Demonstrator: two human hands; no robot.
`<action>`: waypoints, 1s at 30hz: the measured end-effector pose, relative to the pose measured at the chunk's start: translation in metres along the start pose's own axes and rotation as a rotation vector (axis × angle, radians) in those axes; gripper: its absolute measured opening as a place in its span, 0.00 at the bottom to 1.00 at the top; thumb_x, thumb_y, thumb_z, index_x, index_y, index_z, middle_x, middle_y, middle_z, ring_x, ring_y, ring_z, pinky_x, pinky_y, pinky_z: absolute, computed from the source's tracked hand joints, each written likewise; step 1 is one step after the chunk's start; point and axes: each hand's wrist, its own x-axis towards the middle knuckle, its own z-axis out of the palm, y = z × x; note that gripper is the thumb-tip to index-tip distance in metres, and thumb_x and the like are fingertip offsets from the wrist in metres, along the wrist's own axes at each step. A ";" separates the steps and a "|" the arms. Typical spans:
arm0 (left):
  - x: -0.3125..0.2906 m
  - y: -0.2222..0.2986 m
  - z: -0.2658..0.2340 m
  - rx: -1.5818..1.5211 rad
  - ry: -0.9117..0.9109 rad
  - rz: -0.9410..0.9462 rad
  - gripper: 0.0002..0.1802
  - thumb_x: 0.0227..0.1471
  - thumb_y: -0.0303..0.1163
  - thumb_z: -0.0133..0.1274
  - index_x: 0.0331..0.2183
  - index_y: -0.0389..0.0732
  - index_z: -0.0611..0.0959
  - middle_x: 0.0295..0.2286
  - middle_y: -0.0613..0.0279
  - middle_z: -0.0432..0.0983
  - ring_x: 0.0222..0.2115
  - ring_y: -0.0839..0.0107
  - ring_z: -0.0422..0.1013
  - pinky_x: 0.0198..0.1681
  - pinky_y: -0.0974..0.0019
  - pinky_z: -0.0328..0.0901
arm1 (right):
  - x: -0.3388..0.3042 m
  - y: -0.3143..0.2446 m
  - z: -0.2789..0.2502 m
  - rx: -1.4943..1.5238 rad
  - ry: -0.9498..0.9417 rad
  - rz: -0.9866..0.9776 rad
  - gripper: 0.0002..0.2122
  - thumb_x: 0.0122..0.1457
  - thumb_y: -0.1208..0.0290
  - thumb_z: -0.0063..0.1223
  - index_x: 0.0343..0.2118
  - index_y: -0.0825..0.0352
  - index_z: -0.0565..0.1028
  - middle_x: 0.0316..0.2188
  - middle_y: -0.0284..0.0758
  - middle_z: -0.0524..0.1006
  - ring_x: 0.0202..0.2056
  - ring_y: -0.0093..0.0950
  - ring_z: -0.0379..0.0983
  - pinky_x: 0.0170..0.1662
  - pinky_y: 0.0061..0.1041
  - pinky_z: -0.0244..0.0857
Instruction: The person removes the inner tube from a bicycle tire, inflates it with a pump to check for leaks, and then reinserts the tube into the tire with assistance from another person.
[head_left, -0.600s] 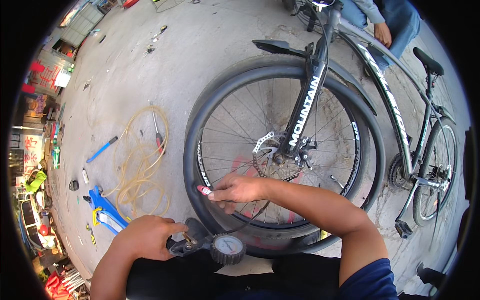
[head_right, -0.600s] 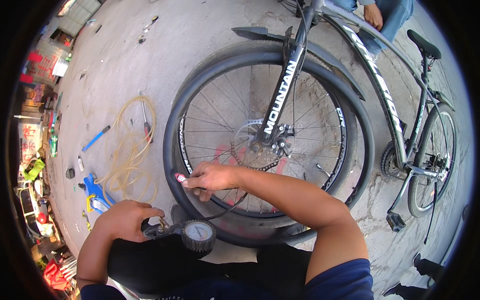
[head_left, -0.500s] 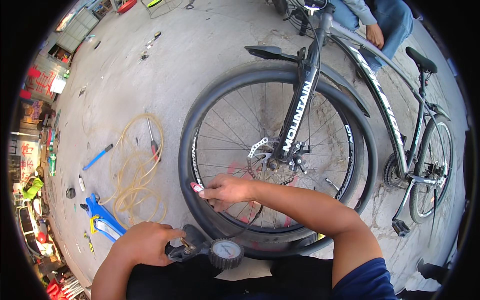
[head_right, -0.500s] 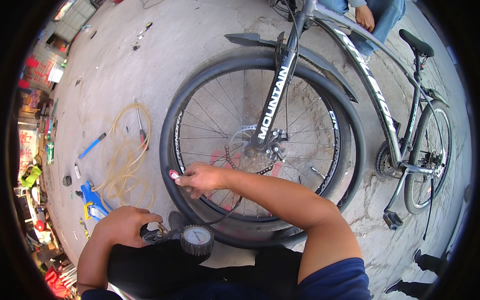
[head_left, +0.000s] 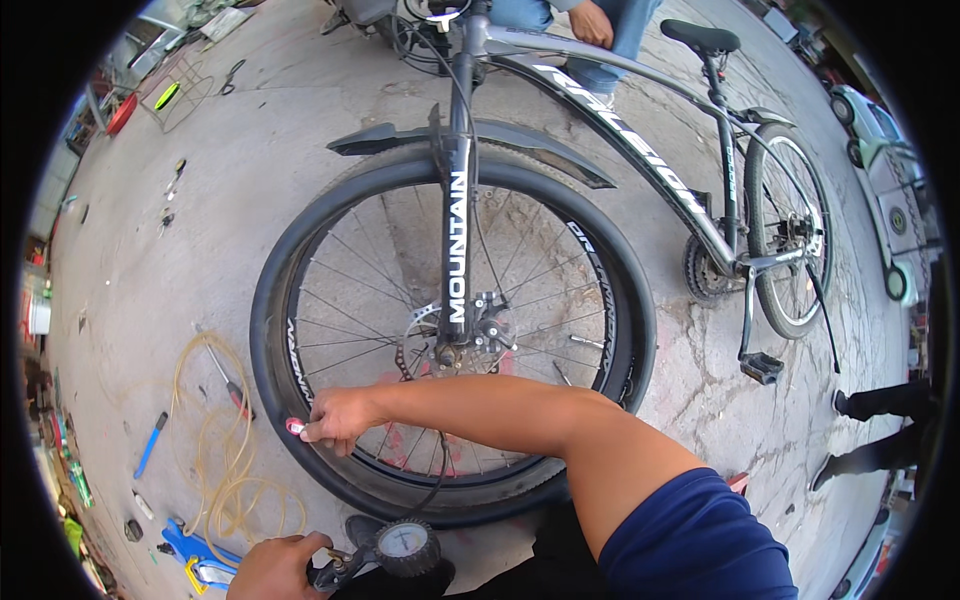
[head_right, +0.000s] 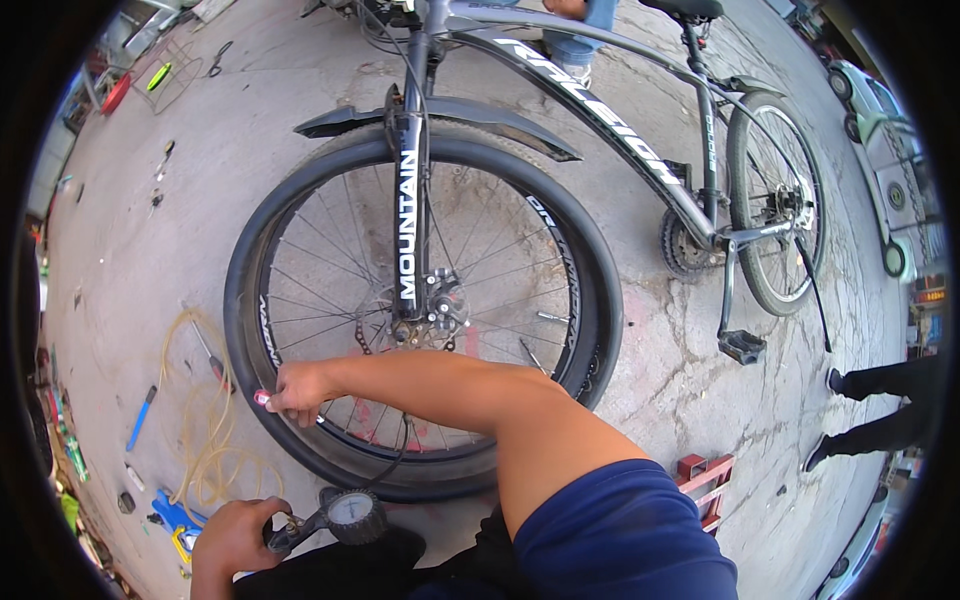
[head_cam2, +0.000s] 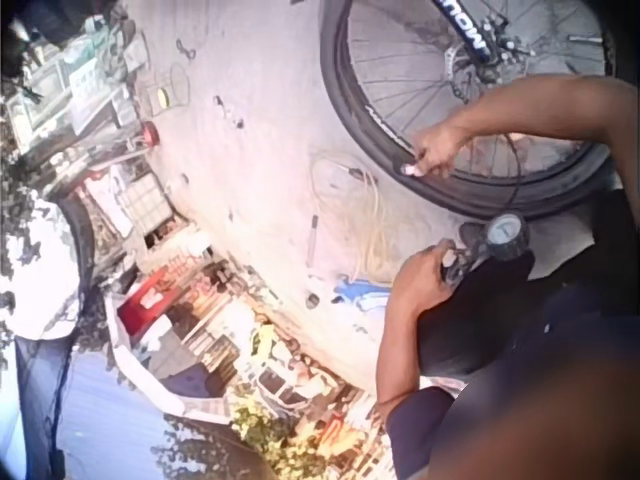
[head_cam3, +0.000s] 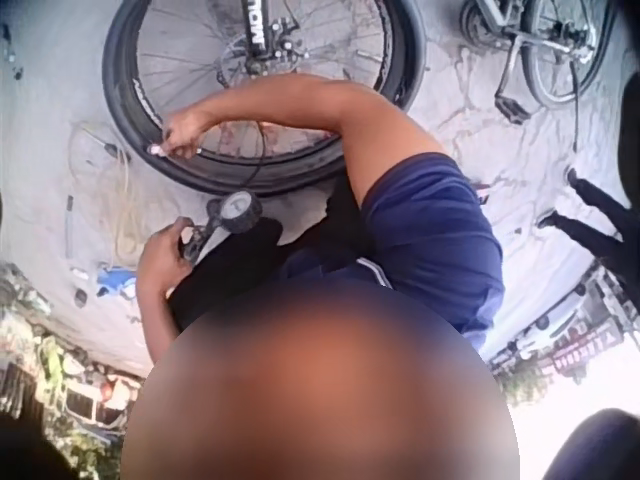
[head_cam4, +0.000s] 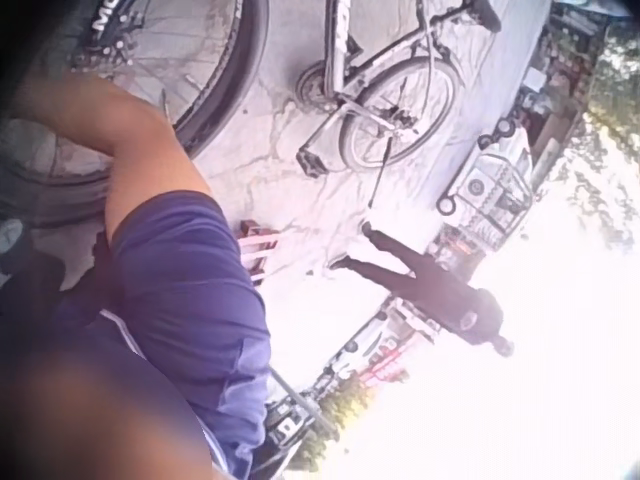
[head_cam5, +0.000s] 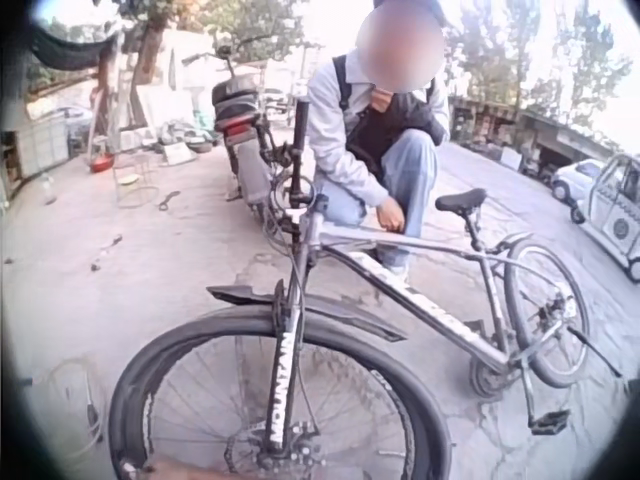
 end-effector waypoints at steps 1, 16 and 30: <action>0.000 -0.001 0.001 -0.001 0.025 0.002 0.27 0.34 0.35 0.68 0.43 0.45 0.85 0.26 0.51 0.81 0.29 0.48 0.79 0.34 0.52 0.71 | 0.000 0.002 0.000 -0.014 -0.005 0.007 0.23 0.70 0.56 0.54 0.35 0.79 0.79 0.27 0.39 0.78 0.27 0.33 0.82 0.32 0.32 0.80; 0.005 -0.008 0.004 -0.034 0.071 0.053 0.27 0.30 0.33 0.69 0.39 0.41 0.86 0.26 0.50 0.82 0.27 0.49 0.79 0.32 0.54 0.72 | 0.002 0.005 -0.004 0.046 -0.056 0.005 0.21 0.68 0.58 0.57 0.35 0.78 0.79 0.28 0.40 0.78 0.27 0.34 0.81 0.32 0.33 0.80; 0.010 -0.008 0.003 -0.041 0.093 0.059 0.26 0.30 0.31 0.69 0.39 0.40 0.86 0.26 0.51 0.82 0.25 0.51 0.79 0.32 0.55 0.72 | 0.000 0.003 -0.006 0.085 -0.077 0.005 0.21 0.68 0.58 0.58 0.36 0.79 0.79 0.28 0.41 0.78 0.27 0.34 0.82 0.32 0.33 0.80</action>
